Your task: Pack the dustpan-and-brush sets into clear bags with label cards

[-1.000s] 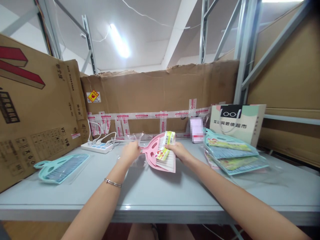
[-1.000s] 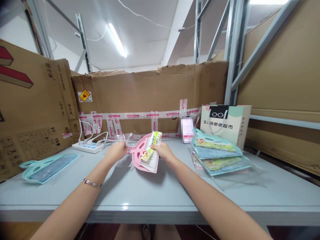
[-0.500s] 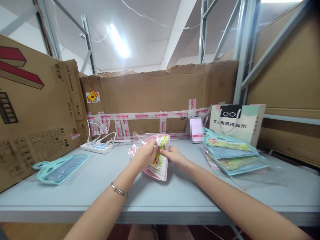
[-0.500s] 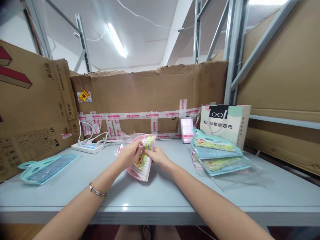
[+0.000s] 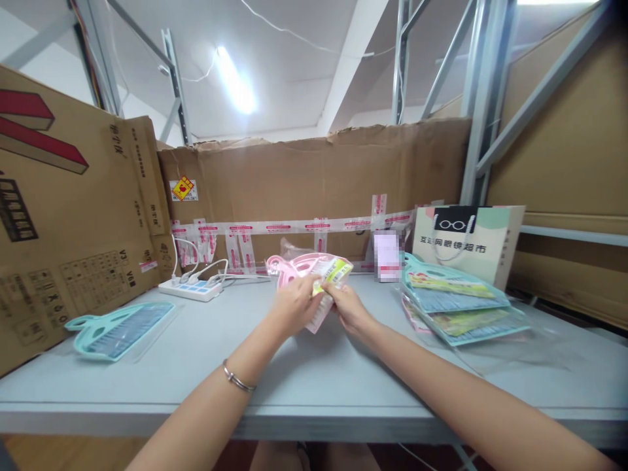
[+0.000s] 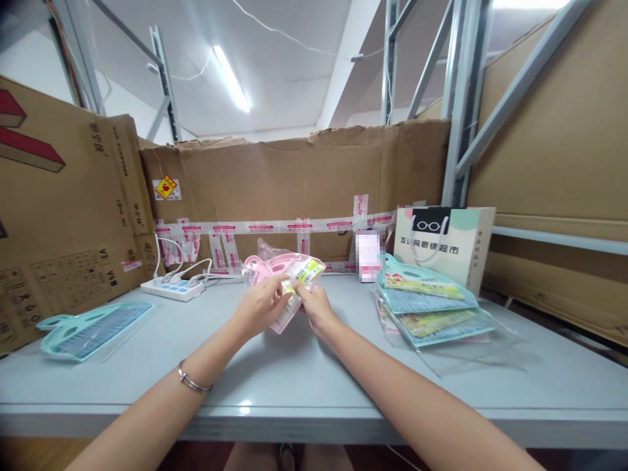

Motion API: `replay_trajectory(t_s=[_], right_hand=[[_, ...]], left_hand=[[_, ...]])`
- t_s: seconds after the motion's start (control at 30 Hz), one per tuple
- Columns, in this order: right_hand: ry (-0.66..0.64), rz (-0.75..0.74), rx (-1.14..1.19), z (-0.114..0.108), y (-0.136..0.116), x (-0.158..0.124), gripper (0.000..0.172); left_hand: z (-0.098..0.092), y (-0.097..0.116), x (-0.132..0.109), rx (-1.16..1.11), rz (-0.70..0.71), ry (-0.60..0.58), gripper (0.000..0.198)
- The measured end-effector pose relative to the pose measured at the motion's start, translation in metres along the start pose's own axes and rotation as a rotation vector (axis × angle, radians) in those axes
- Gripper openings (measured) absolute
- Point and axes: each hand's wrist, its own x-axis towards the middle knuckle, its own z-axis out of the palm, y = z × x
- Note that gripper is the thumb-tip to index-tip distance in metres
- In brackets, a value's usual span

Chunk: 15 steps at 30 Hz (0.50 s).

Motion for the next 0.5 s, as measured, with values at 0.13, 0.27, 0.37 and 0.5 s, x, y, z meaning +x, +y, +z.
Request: replay_trajectory(t_s=[0.13, 0.27, 0.37, 0.5], right_hand=[[0.146, -0.087, 0.208, -0.001, -0.009, 0.003, 0.020], [0.166, -0.120, 0.251, -0.003, -0.008, 0.006, 0.021], [0.134, -0.084, 0.208, -0.004, -0.002, 0.009, 0.016], [0.083, -0.001, 0.154, -0.010, -0.001, 0.015, 0.011]], left_hand=[[-0.008, -0.013, 0.005, -0.134, -0.390, 0.517, 0.043], [0.004, -0.017, 0.012, -0.749, -0.762, 0.229, 0.057], [0.017, -0.010, 0.012, -1.164, -0.671, -0.121, 0.051], [0.021, -0.009, 0.007, -1.291, -0.662, -0.138, 0.037]])
